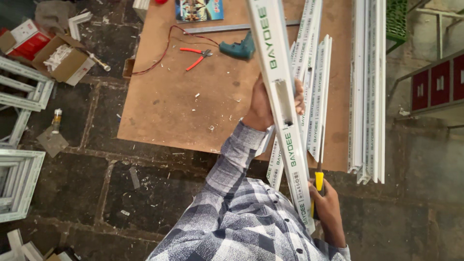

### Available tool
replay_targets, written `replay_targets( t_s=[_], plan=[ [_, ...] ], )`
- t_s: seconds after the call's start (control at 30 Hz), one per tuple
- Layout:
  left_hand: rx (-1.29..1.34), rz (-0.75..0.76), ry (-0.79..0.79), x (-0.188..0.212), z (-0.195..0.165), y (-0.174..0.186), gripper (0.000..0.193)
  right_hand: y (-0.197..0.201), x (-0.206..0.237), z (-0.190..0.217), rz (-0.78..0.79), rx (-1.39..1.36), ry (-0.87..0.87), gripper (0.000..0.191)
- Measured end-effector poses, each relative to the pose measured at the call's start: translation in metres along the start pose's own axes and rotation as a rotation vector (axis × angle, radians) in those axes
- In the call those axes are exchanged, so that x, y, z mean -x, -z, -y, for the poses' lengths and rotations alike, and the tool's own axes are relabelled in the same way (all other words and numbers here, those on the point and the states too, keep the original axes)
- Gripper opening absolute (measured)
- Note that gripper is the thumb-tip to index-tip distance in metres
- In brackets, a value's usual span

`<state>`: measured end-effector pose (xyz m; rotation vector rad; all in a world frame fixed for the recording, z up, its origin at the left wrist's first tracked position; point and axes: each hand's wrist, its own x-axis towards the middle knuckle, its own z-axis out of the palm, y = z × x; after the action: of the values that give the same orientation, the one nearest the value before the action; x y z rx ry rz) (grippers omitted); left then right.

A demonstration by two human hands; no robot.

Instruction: The person holds white PVC window profiles upright against a workbench and files their inner channels with a flat file, repositioning the profiles and moving finished ones aside while picking up additional profiles to file.

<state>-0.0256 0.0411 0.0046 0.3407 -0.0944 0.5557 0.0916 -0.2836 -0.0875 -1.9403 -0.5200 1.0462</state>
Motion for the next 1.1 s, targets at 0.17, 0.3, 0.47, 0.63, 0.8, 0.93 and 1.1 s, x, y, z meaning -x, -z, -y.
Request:
replay_targets(
  t_s=[0.17,0.3,0.47,0.63,0.8,0.93,1.1],
  plan=[
    [-0.056,-0.044,0.018,0.000,0.005,-0.002,0.092,0.006,-0.004,-0.027,0.032,-0.150,0.011,0.026],
    [-0.034,0.069,0.023,0.002,0.004,-0.004,0.093,0.001,0.004,-0.032,-0.044,-0.098,0.076,0.025],
    [0.041,0.049,0.047,0.005,0.000,-0.012,0.095,-0.008,0.019,-0.010,-0.016,-0.236,0.106,0.033],
    [-0.041,0.007,-0.030,0.000,0.004,-0.019,0.087,-0.018,0.031,0.013,0.013,-0.077,0.045,0.061],
    [-0.300,-0.246,-0.352,0.006,0.034,-0.021,0.080,-0.021,0.035,0.004,-0.032,-0.428,0.212,0.051],
    [-0.779,-0.236,-0.354,0.044,0.063,-0.024,0.074,-0.020,0.034,-0.016,-0.069,-0.592,0.274,0.049],
    [-0.809,-0.127,-0.134,0.067,0.060,-0.017,0.085,-0.025,0.036,-0.028,-0.208,-0.407,0.241,0.048]
  ],
)
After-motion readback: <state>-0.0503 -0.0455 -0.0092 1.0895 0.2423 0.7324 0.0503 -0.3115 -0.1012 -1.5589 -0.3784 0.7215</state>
